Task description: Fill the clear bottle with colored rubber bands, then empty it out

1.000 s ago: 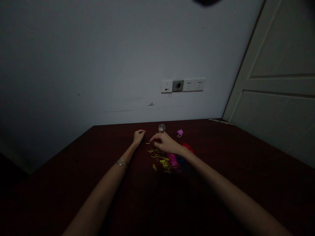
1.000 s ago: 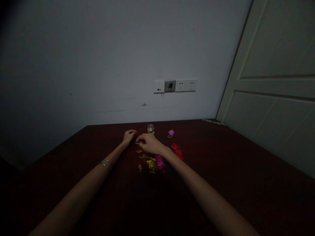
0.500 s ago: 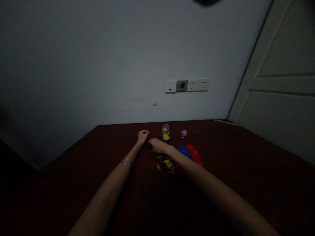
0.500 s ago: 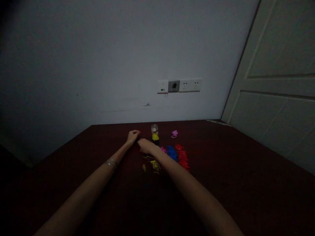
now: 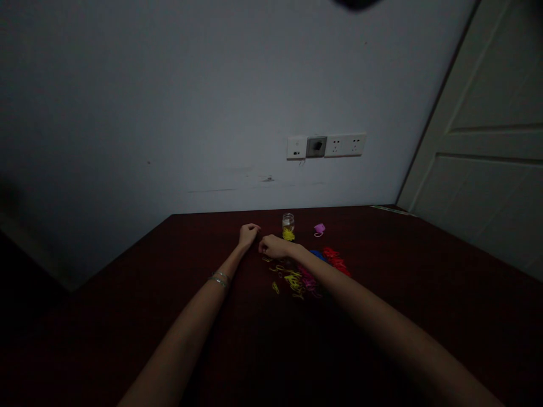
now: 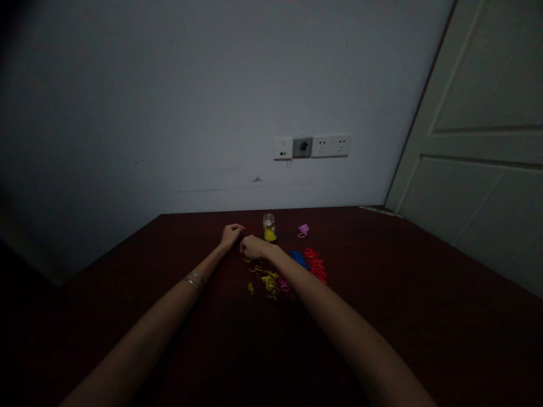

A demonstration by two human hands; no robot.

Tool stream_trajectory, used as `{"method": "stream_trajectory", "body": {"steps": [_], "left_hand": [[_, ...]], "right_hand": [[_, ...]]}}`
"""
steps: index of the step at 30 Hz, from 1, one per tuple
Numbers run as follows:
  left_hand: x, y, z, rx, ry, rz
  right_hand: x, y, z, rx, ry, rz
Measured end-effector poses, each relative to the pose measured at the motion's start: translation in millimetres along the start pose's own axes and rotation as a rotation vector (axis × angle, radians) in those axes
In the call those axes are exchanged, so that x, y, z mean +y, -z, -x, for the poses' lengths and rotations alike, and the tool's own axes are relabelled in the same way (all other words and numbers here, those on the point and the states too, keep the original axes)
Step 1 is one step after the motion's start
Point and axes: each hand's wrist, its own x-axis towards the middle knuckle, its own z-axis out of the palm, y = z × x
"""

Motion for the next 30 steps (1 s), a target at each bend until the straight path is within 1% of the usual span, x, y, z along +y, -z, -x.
{"method": "stream_trajectory", "body": {"steps": [3, 5, 10, 14, 18, 26, 28, 30], "left_hand": [[1.4, 0.6, 0.2, -0.013, 0.018, -0.016], [3.1, 1.2, 0.7, -0.014, 0.031, -0.032], [7.4, 3.3, 3.2, -0.016, 0.036, -0.058], [8.5, 3.8, 4.1, -0.022, 0.026, -0.059], [6.5, 3.2, 3.1, -0.02, 0.007, -0.081], [5.7, 2.2, 2.8, -0.026, -0.002, -0.078], [6.6, 2.1, 3.4, -0.026, 0.004, -0.083], [6.9, 1.9, 3.9, -0.027, 0.002, -0.078]], "right_hand": [[2.1, -0.4, -2.9, 0.044, 0.028, 0.012], [2.3, -1.0, -6.1, 0.047, 0.042, 0.012], [-1.9, -0.2, -11.7, -0.037, 0.004, -0.043], [-4.2, 3.0, -9.3, -0.103, 0.008, -0.078], [-2.4, 5.6, -3.5, -0.181, 0.014, -0.112], [0.2, 8.2, 21.3, -0.245, 0.042, -0.157], [-0.8, 11.2, 29.4, -0.24, 0.062, -0.166], [-1.6, 15.0, 36.2, -0.196, 0.079, -0.151]]}}
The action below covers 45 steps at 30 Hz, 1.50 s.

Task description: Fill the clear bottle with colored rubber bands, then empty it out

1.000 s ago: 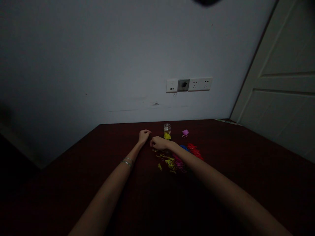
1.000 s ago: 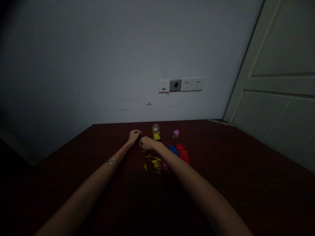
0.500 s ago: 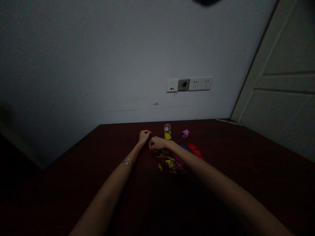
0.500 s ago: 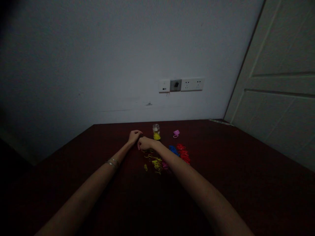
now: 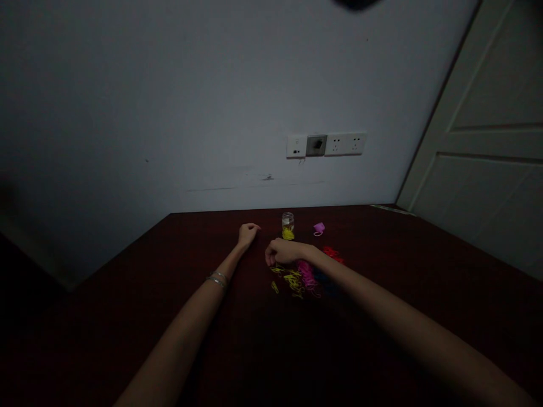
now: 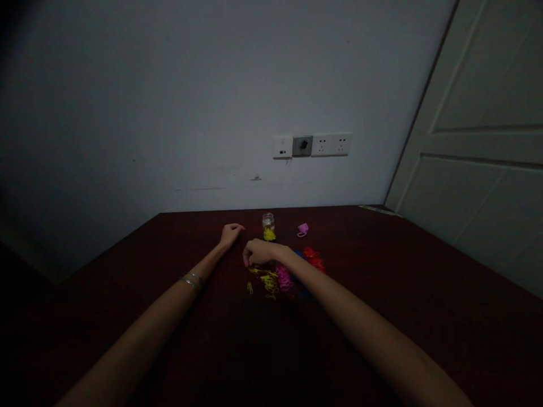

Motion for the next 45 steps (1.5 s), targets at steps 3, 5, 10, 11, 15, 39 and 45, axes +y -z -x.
{"method": "stream_trajectory", "body": {"steps": [3, 5, 10, 11, 15, 39, 45], "left_hand": [[-0.4, -0.4, 0.2, -0.001, -0.006, 0.011], [-0.5, -0.7, 0.2, -0.002, -0.005, 0.015], [1.6, -0.8, 0.7, 0.013, 0.017, 0.013], [2.0, -0.7, 0.7, 0.014, 0.018, 0.012], [1.7, -0.6, -0.2, 0.018, -0.003, -0.001], [1.1, -1.6, -1.4, 0.014, 0.002, -0.005], [0.3, -0.4, 0.0, 0.004, -0.021, 0.001]], "right_hand": [[-0.6, 2.8, 6.9, 0.083, -0.001, 0.072], [0.3, 3.2, 8.6, 0.093, -0.01, 0.12], [1.3, 2.3, 10.1, -0.01, -0.049, 0.132], [1.0, 2.7, 11.1, -0.032, -0.057, 0.115], [-0.9, 7.3, 17.2, -0.137, -0.129, 0.041], [-8.1, 4.9, 18.1, -0.217, -0.13, 0.096], [-4.4, 6.3, 11.4, -0.094, -0.092, -0.054]]}}
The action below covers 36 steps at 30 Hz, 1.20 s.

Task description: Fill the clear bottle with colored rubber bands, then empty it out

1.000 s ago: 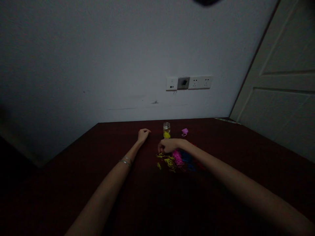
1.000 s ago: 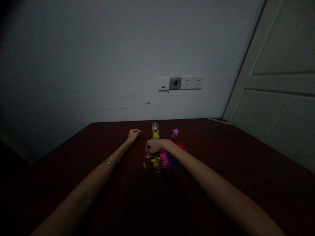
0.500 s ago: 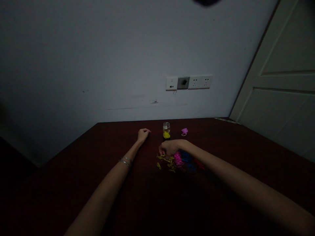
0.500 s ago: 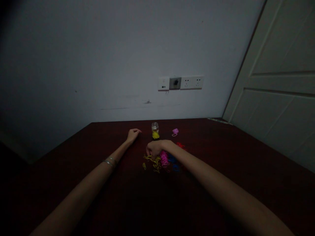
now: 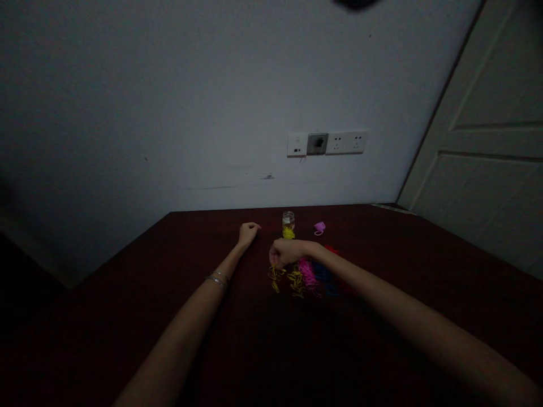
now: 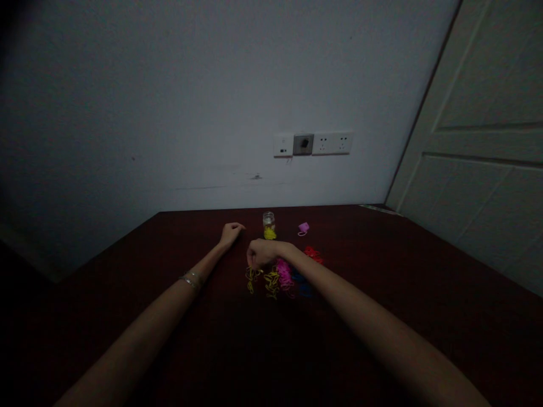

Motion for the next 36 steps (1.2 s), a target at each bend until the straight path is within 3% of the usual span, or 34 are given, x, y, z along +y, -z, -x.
{"method": "stream_trajectory", "body": {"steps": [7, 12, 17, 23, 29, 36], "left_hand": [[-2.0, -1.1, 0.1, -0.006, 0.01, -0.016], [-3.0, -1.8, -1.6, -0.007, -0.005, -0.025], [-2.8, -1.5, -0.7, -0.001, 0.011, -0.025], [-2.2, -1.1, 0.3, -0.001, 0.024, -0.01], [-3.4, -1.3, -1.4, -0.009, 0.025, -0.037], [-5.6, -2.2, -2.5, -0.013, 0.025, -0.048]], "right_hand": [[0.8, 15.8, 3.5, 0.193, 0.044, -0.258], [-3.6, 38.7, 14.8, 0.301, 0.087, -0.371], [-2.3, 72.3, 26.6, 0.453, 0.106, -0.405], [19.8, 102.1, 26.0, 0.655, 0.058, -0.357], [40.5, 101.5, 22.3, 0.738, 0.005, -0.342], [46.2, 89.7, 17.3, 0.758, -0.017, -0.361]]}}
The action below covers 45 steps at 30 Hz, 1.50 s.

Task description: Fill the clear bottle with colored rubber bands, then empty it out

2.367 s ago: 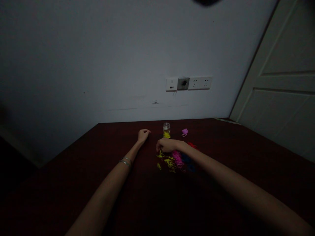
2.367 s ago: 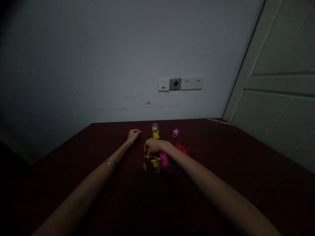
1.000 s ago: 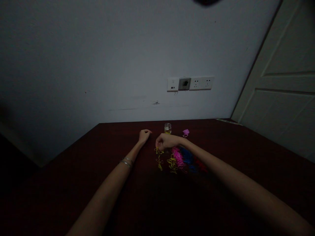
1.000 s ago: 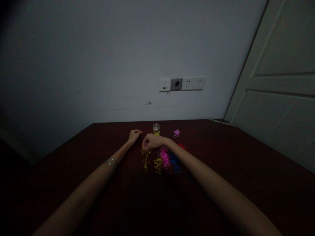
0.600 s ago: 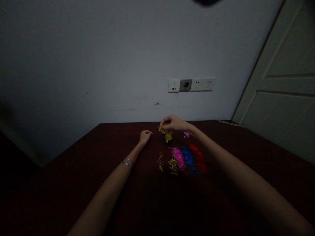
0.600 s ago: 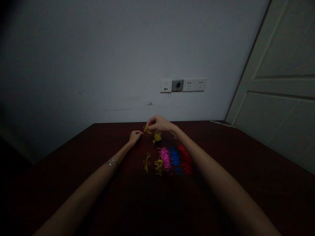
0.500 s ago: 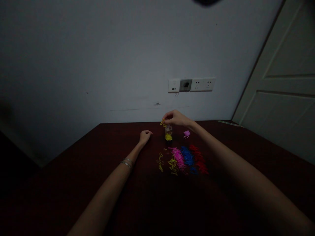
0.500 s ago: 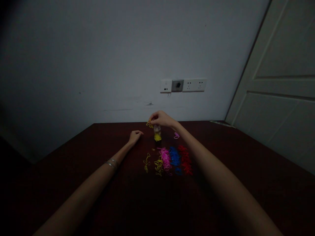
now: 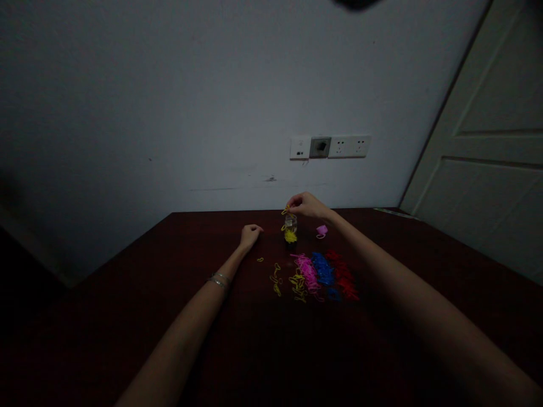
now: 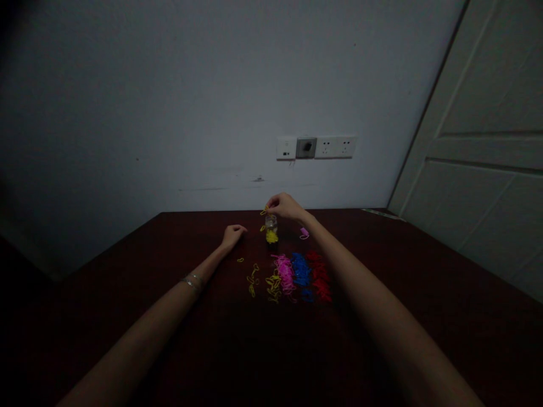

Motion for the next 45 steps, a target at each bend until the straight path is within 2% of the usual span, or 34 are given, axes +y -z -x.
{"method": "stream_trajectory", "body": {"steps": [9, 23, 37, 45], "left_hand": [[-1.3, -0.4, 0.1, -0.001, 0.012, -0.003], [3.1, 1.0, 2.5, -0.002, 0.015, -0.005], [7.1, 2.2, 4.3, -0.009, 0.011, -0.012], [6.1, 1.6, 4.9, 0.0, 0.014, 0.025]], "right_hand": [[-0.5, -0.7, 0.9, -0.084, 0.007, 0.14], [0.6, 3.4, 6.5, -0.122, -0.026, 0.137], [-5.3, 8.5, 10.9, -0.111, -0.016, 0.183], [-7.3, 10.7, 15.6, -0.008, 0.039, 0.201]]}}
